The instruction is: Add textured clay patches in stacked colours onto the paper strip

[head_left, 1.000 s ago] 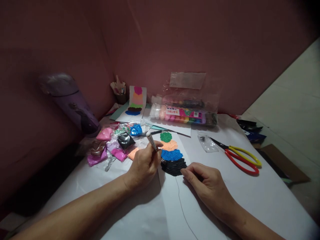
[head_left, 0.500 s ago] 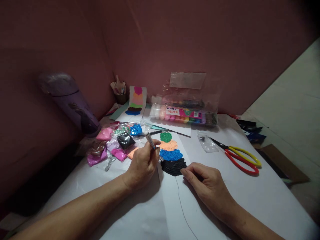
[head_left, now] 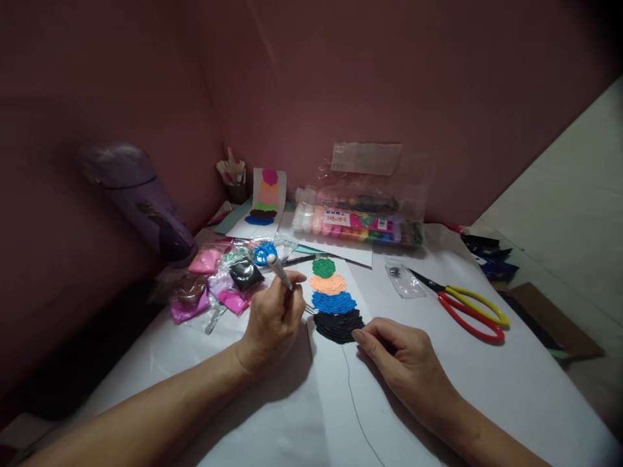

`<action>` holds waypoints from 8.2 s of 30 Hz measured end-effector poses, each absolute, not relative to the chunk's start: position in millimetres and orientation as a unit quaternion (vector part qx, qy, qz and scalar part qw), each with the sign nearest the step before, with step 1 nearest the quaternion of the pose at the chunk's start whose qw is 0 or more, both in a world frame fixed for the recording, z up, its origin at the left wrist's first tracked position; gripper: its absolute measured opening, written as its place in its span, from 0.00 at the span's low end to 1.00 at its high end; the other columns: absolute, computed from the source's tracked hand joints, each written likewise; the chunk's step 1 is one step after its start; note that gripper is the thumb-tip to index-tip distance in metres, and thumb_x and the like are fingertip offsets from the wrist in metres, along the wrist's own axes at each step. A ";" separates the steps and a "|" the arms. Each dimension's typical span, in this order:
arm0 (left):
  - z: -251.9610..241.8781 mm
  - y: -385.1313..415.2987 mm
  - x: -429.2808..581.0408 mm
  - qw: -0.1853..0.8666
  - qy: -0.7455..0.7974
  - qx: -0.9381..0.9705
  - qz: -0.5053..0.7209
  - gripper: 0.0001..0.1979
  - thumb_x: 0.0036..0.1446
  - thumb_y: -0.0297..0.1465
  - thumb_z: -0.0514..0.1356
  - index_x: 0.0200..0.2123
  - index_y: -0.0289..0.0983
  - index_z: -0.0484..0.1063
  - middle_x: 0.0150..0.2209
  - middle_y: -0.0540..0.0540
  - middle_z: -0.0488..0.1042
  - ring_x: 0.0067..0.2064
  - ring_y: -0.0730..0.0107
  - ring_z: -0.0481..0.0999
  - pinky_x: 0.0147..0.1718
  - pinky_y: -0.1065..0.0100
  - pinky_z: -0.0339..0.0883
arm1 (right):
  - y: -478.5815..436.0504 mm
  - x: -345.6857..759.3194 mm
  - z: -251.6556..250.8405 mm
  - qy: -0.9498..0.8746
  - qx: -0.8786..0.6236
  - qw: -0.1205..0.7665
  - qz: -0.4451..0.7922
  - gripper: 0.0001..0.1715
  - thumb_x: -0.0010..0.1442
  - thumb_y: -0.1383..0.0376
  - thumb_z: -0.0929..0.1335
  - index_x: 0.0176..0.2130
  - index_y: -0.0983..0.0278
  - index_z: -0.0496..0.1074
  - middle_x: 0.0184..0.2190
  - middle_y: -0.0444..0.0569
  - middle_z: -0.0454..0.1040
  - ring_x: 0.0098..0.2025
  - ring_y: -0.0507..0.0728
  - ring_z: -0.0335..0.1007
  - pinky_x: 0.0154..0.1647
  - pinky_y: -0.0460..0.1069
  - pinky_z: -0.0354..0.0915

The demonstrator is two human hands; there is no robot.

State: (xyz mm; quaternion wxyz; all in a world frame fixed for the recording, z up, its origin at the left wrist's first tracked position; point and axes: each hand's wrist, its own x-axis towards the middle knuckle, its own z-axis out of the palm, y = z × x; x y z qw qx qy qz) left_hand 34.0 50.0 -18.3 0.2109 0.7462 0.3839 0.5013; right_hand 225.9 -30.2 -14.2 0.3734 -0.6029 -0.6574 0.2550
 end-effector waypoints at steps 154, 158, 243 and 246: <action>-17.4 43.0 33.9 0.211 0.372 0.788 0.443 0.09 0.55 0.23 0.51 0.38 0.36 0.67 0.20 0.54 0.63 0.20 0.77 0.63 0.23 0.74 0.58 | -31.8 227.1 -17.8 -0.603 -0.604 0.391 0.344 0.22 0.64 0.54 0.61 0.24 0.63 0.67 0.18 0.42 0.65 0.19 0.50 0.59 0.20 0.46 0.56; -16.7 43.4 34.0 0.173 0.363 0.798 0.449 0.09 0.54 0.23 0.51 0.38 0.35 0.67 0.20 0.53 0.64 0.21 0.77 0.64 0.24 0.73 0.60 | -30.8 226.8 -18.5 -0.604 -0.601 0.394 0.344 0.22 0.63 0.55 0.61 0.23 0.63 0.66 0.17 0.42 0.64 0.19 0.50 0.58 0.19 0.46 0.56; -13.4 43.9 36.2 0.285 0.439 0.711 0.469 0.07 0.57 0.27 0.51 0.38 0.35 0.66 0.19 0.54 0.61 0.20 0.76 0.61 0.21 0.72 0.56 | -32.4 229.1 -21.5 -0.612 -0.601 0.394 0.330 0.22 0.62 0.55 0.62 0.22 0.63 0.63 0.16 0.41 0.61 0.18 0.49 0.54 0.19 0.46 0.54; -14.1 44.5 36.3 0.274 0.457 0.703 0.470 0.07 0.56 0.27 0.51 0.38 0.36 0.66 0.19 0.55 0.61 0.19 0.76 0.60 0.21 0.72 0.55 | -32.6 228.8 -20.9 -0.610 -0.603 0.395 0.328 0.22 0.62 0.55 0.62 0.21 0.63 0.63 0.16 0.41 0.61 0.18 0.49 0.54 0.19 0.46 0.54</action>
